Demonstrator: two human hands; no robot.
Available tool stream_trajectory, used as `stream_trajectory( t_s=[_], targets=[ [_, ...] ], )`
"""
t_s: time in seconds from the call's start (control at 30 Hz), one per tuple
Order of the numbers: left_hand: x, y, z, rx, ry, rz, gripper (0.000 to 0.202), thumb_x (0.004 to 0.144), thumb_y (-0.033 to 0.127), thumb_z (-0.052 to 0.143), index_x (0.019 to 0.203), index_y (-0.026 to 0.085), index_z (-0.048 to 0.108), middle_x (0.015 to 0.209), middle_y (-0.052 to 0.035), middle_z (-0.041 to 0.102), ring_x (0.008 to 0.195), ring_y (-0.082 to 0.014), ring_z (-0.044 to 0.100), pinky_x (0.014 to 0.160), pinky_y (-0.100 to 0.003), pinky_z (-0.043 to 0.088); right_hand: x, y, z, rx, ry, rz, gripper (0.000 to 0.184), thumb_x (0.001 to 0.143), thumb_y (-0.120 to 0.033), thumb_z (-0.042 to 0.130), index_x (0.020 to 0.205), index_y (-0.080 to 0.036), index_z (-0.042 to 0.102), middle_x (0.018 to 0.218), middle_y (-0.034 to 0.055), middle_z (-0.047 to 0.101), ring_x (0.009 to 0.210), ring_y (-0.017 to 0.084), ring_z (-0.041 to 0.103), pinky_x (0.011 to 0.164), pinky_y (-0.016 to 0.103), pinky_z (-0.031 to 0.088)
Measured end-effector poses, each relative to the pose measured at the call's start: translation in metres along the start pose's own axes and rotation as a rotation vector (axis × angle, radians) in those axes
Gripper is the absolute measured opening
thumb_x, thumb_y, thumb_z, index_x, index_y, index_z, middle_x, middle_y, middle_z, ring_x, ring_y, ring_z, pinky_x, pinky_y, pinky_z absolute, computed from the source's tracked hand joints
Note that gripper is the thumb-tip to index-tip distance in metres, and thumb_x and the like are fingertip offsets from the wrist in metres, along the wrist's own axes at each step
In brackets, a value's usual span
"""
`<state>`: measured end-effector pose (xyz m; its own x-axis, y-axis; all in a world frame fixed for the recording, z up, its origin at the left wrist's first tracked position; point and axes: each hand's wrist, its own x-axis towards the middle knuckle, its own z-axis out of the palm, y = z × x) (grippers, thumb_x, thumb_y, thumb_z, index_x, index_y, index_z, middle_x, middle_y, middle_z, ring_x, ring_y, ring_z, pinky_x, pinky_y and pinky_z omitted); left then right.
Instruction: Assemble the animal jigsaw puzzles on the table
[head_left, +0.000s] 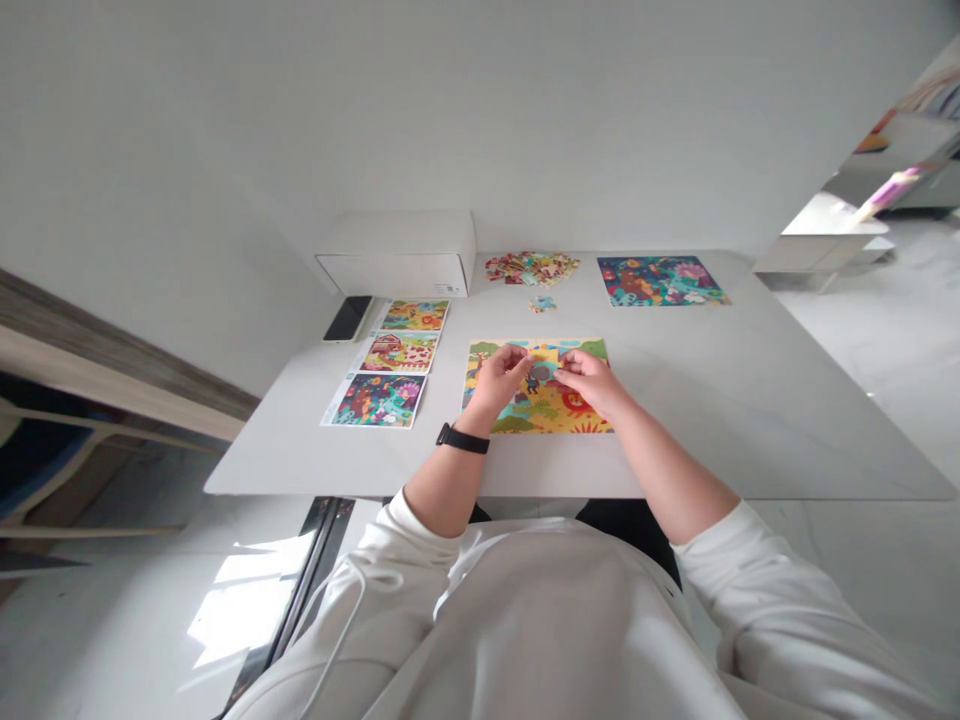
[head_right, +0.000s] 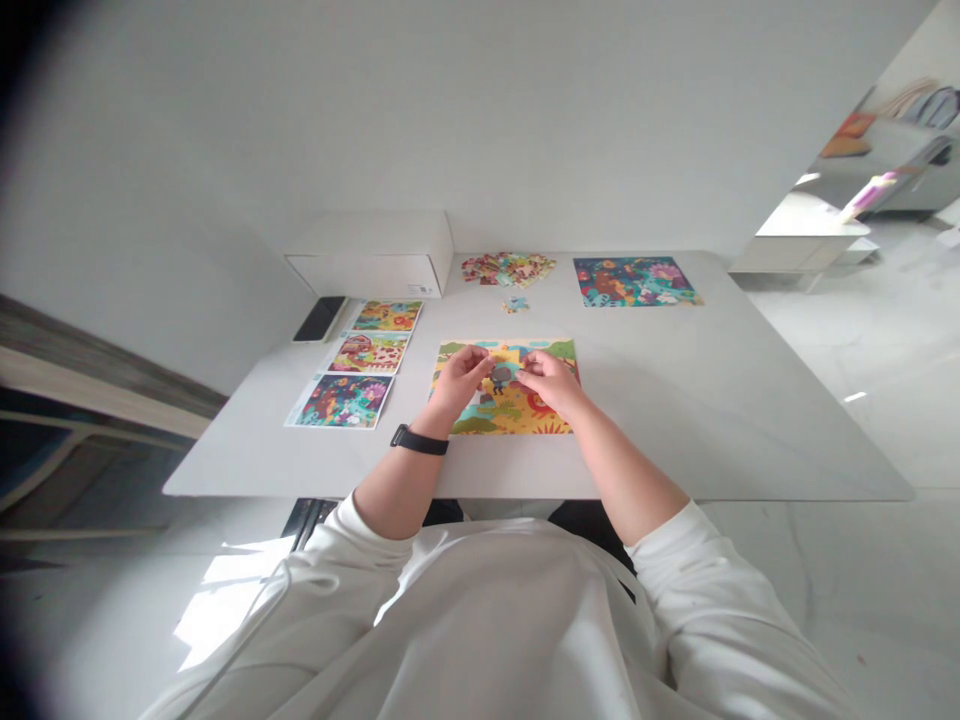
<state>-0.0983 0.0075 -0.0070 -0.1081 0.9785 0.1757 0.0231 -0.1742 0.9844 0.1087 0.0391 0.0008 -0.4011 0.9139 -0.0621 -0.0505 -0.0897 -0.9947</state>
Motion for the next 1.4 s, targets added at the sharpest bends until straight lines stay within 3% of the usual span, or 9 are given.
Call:
stream_trajectory(
  t_s=[0.2,0.4,0.5,0.63,0.7,0.93,1.2,1.4],
  targets=[
    [-0.001,0.006,0.001,0.026,0.041,-0.045,0.038,0.087,0.054,0.081,0.089,0.021,0.063,0.069,0.0041,0.058,0.059,-0.0098,0.051,0.054,-0.022,0.040,0.000,0.000,0.000,-0.030,-0.009,-0.012,0.048,0.069,-0.060,0.094,0.088,-0.027,0.064,0.091,0.0000,0.077,0.087,0.027,0.078,0.093,0.046,0.064],
    [-0.001,0.012,-0.001,0.031,0.071,-0.065,0.036,0.087,0.053,0.079,0.086,0.020,0.065,0.069,0.0033,0.059,0.058,-0.0097,0.049,0.053,-0.023,0.039,0.004,0.007,-0.007,-0.242,-0.038,-0.081,0.037,0.086,-0.061,0.078,0.095,-0.026,0.068,0.097,0.0026,0.079,0.095,0.027,0.078,0.095,0.045,0.063],
    [0.000,0.013,-0.003,0.043,0.093,-0.073,0.034,0.087,0.051,0.079,0.084,0.020,0.065,0.067,0.0038,0.058,0.056,-0.0094,0.048,0.052,-0.023,0.038,0.004,0.009,-0.009,-0.389,0.015,-0.208,0.032,0.091,-0.049,0.074,0.112,-0.026,0.069,0.109,0.0062,0.080,0.105,0.028,0.077,0.098,0.047,0.062],
    [0.001,0.013,-0.002,0.017,0.114,-0.085,0.034,0.087,0.050,0.080,0.084,0.020,0.065,0.066,0.0042,0.058,0.056,-0.0094,0.049,0.052,-0.023,0.038,-0.001,0.000,-0.008,-0.679,0.062,-0.543,0.053,0.086,-0.029,0.080,0.136,-0.028,0.066,0.144,0.0118,0.070,0.136,0.032,0.065,0.114,0.053,0.055],
    [0.001,0.014,-0.001,-0.001,0.104,-0.092,0.034,0.086,0.050,0.080,0.084,0.020,0.065,0.067,0.0036,0.060,0.056,-0.0097,0.050,0.053,-0.022,0.039,-0.004,-0.006,-0.006,-0.799,0.047,-0.684,0.055,0.087,-0.023,0.078,0.141,-0.029,0.065,0.148,0.0123,0.067,0.142,0.033,0.060,0.122,0.056,0.049],
    [0.000,0.025,-0.005,-0.041,0.105,-0.124,0.035,0.084,0.051,0.082,0.083,0.020,0.065,0.069,0.0022,0.062,0.058,-0.0095,0.053,0.054,-0.022,0.041,-0.007,-0.020,0.001,-0.980,0.026,-0.801,0.051,0.092,-0.018,0.072,0.141,-0.029,0.066,0.143,0.0118,0.068,0.138,0.035,0.061,0.120,0.060,0.050],
    [0.001,0.044,-0.037,0.026,0.076,-0.032,0.033,0.084,0.049,0.081,0.085,0.019,0.066,0.072,0.0018,0.066,0.058,-0.0092,0.051,0.055,-0.023,0.039,0.007,-0.042,0.022,-1.045,-0.025,-0.879,0.038,0.092,-0.016,0.073,0.128,-0.028,0.073,0.137,0.0108,0.072,0.133,0.034,0.062,0.118,0.059,0.051],
    [-0.002,0.034,-0.075,0.188,-0.009,-0.048,0.033,0.083,0.049,0.083,0.085,0.018,0.072,0.072,-0.0006,0.069,0.064,-0.0117,0.058,0.062,-0.024,0.043,0.015,-0.022,0.041,-1.033,-0.066,-0.816,0.037,0.091,-0.018,0.076,0.127,-0.028,0.074,0.136,0.0108,0.074,0.129,0.033,0.066,0.115,0.057,0.052]
  ],
)
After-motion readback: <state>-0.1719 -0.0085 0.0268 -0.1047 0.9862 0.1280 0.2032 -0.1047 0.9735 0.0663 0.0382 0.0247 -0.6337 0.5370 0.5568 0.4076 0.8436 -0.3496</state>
